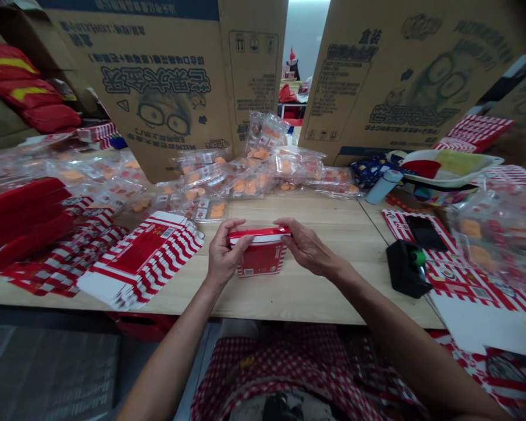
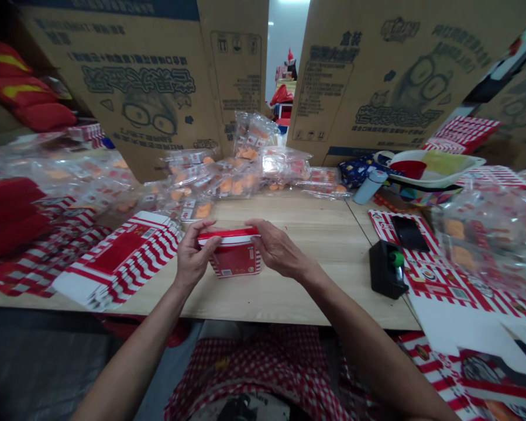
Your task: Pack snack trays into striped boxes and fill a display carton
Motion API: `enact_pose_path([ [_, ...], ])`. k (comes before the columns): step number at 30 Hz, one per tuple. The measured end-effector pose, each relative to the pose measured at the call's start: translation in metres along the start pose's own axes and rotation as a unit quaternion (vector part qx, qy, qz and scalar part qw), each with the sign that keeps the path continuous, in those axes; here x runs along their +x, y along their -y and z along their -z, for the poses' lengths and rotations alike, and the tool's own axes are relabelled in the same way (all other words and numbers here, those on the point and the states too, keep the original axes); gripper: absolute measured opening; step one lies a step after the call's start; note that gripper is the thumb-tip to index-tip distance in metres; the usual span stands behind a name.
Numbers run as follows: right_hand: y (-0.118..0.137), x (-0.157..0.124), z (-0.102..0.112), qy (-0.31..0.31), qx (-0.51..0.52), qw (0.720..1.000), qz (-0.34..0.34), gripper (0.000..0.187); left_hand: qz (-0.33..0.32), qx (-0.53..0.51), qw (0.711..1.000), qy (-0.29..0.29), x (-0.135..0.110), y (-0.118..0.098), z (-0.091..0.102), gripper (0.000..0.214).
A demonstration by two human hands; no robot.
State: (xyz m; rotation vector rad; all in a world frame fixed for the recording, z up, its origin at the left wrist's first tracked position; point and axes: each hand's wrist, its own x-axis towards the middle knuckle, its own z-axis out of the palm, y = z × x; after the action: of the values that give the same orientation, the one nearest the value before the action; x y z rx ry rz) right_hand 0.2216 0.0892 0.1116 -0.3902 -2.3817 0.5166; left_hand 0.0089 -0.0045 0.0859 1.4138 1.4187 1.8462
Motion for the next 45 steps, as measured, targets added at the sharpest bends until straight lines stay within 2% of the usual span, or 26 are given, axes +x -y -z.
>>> enact_pose_path([
  [3, 0.003, 0.005, 0.005, 0.035, -0.018, 0.999, 0.015, 0.024, -0.022, 0.036, 0.997, -0.071, -0.002, 0.003, -0.007, 0.030],
  [5, 0.006, 0.007, 0.008, 0.039, -0.017, 0.999, -0.003, 0.023, -0.034, 0.040, 0.994, -0.093, -0.005, 0.003, -0.011, 0.025],
  [8, 0.009, 0.005, 0.010, 0.015, 0.004, 0.999, -0.041, 0.015, -0.081, 0.015, 0.995, -0.050, -0.008, 0.002, -0.011, 0.017],
  [12, 0.011, 0.003, 0.011, -0.011, 0.017, 1.000, -0.001, 0.013, -0.138, -0.017, 0.990, 0.022, -0.007, -0.001, -0.004, 0.014],
  [17, 0.010, -0.002, 0.021, 0.076, -0.051, 0.992, 0.083, 0.014, -0.143, -0.004, 0.989, 0.037, -0.004, 0.005, 0.002, 0.018],
  [19, 0.008, -0.006, 0.023, 0.086, -0.106, 0.986, 0.096, 0.021, -0.148, 0.009, 0.988, 0.038, -0.003, 0.010, 0.003, 0.022],
  [22, 0.002, -0.008, 0.021, 0.052, -0.142, 0.984, 0.099, 0.031, -0.171, 0.037, 0.983, 0.054, 0.000, 0.014, 0.008, 0.022],
  [25, -0.005, -0.006, 0.016, 0.022, -0.081, 0.991, 0.101, 0.028, -0.214, 0.111, 0.967, 0.078, 0.010, 0.006, 0.016, 0.015],
  [28, -0.003, -0.002, 0.010, -0.018, -0.026, 0.996, 0.082, 0.024, -0.255, 0.261, 0.917, 0.162, 0.021, -0.016, 0.018, 0.015],
  [30, 0.004, -0.002, 0.007, -0.042, -0.018, 0.997, 0.057, 0.022, -0.274, 0.321, 0.877, 0.228, 0.027, -0.031, 0.012, 0.020],
  [31, 0.007, -0.005, 0.007, -0.056, -0.015, 0.998, 0.039, 0.022, -0.284, 0.327, 0.869, 0.240, 0.028, -0.037, 0.007, 0.022],
  [34, 0.001, -0.029, 0.021, -0.120, -0.012, 0.990, -0.071, 0.033, -0.293, 0.305, 0.886, 0.188, 0.030, -0.044, -0.019, 0.020],
  [35, -0.005, -0.045, 0.031, -0.149, -0.025, 0.978, -0.146, 0.038, -0.290, 0.295, 0.894, 0.171, 0.029, -0.043, -0.029, 0.019],
  [36, -0.011, -0.065, 0.044, -0.183, -0.045, 0.953, -0.239, 0.041, -0.289, 0.285, 0.899, 0.163, 0.027, -0.042, -0.040, 0.018],
  [37, -0.017, -0.088, 0.058, -0.217, -0.066, 0.914, -0.336, 0.041, -0.293, 0.274, 0.902, 0.161, 0.025, -0.041, -0.050, 0.017],
  [38, -0.023, -0.113, 0.074, -0.254, -0.084, 0.857, -0.440, 0.037, -0.300, 0.265, 0.901, 0.167, 0.023, -0.040, -0.060, 0.017],
  [39, -0.029, -0.138, 0.089, -0.283, -0.094, 0.807, -0.510, 0.031, -0.310, 0.259, 0.898, 0.174, 0.020, -0.039, -0.069, 0.016],
  [41, -0.041, -0.183, 0.113, -0.312, -0.086, 0.741, -0.588, 0.023, -0.324, 0.260, 0.890, 0.188, 0.016, -0.037, -0.083, 0.015],
  [42, -0.048, -0.201, 0.121, -0.315, -0.070, 0.717, -0.617, 0.018, -0.326, 0.263, 0.887, 0.193, 0.015, -0.036, -0.088, 0.015],
  [45, -0.067, -0.228, 0.132, -0.308, 0.019, 0.669, -0.676, 0.009, -0.313, 0.272, 0.887, 0.203, 0.015, -0.037, -0.095, 0.016],
])
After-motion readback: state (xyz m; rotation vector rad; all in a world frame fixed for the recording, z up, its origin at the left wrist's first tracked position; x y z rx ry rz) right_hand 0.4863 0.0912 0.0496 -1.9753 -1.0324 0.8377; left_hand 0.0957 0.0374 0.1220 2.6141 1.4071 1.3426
